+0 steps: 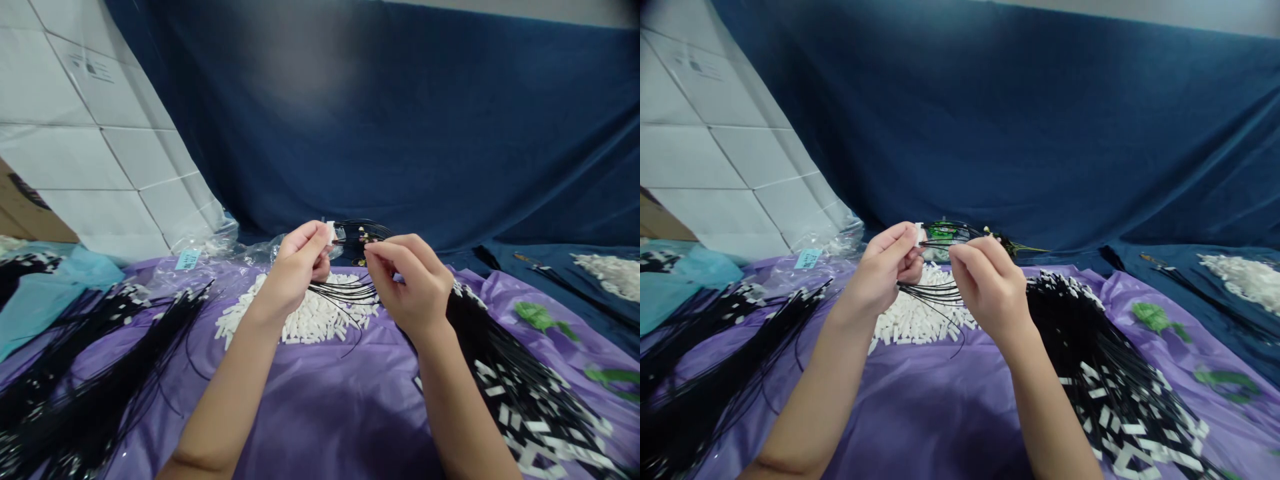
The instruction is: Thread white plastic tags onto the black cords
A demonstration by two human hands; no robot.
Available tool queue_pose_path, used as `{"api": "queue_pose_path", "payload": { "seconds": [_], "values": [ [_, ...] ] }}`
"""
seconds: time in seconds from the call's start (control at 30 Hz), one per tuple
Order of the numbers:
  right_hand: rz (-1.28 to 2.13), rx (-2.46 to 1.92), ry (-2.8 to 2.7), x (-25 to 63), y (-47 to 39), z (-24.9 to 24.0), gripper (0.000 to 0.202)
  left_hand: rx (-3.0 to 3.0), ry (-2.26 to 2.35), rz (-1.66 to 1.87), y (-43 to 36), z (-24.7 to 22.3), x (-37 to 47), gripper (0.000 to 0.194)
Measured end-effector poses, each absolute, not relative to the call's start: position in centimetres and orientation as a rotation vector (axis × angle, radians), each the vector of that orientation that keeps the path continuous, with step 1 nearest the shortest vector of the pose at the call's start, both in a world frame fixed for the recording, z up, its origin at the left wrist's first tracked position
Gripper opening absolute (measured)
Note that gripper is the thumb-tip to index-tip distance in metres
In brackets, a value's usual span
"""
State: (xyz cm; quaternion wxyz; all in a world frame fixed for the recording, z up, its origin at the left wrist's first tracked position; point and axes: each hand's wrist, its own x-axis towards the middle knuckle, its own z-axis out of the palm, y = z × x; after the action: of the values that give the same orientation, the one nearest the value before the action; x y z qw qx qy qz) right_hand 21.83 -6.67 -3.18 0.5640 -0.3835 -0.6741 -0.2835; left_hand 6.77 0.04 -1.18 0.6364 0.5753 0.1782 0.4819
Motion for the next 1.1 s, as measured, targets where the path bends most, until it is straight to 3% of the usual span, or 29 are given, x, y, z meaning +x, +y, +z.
{"api": "queue_pose_path", "payload": {
  "seconds": [0.13, 0.57, 0.93, 1.1],
  "values": [
    [-0.817, -0.867, -1.673, 22.0, -6.3, -3.6, 0.024, 1.295, 0.438, 1.082, 0.0, -1.2, 6.9, 0.034],
    [-0.888, -1.030, -1.694, 21.9, -5.3, -4.9, 0.016, 1.236, 0.482, 1.066, -0.5, -2.3, 9.0, 0.029],
    [-0.730, -0.935, -1.636, 23.1, -6.1, -3.3, 0.015, 1.031, 0.540, 1.202, 1.5, -0.4, 6.4, 0.021],
    [-0.288, -1.082, -2.133, 23.3, -7.0, -2.9, 0.016, 0.810, 0.563, 1.185, 3.6, 0.2, 4.3, 0.027]
  ]
}}
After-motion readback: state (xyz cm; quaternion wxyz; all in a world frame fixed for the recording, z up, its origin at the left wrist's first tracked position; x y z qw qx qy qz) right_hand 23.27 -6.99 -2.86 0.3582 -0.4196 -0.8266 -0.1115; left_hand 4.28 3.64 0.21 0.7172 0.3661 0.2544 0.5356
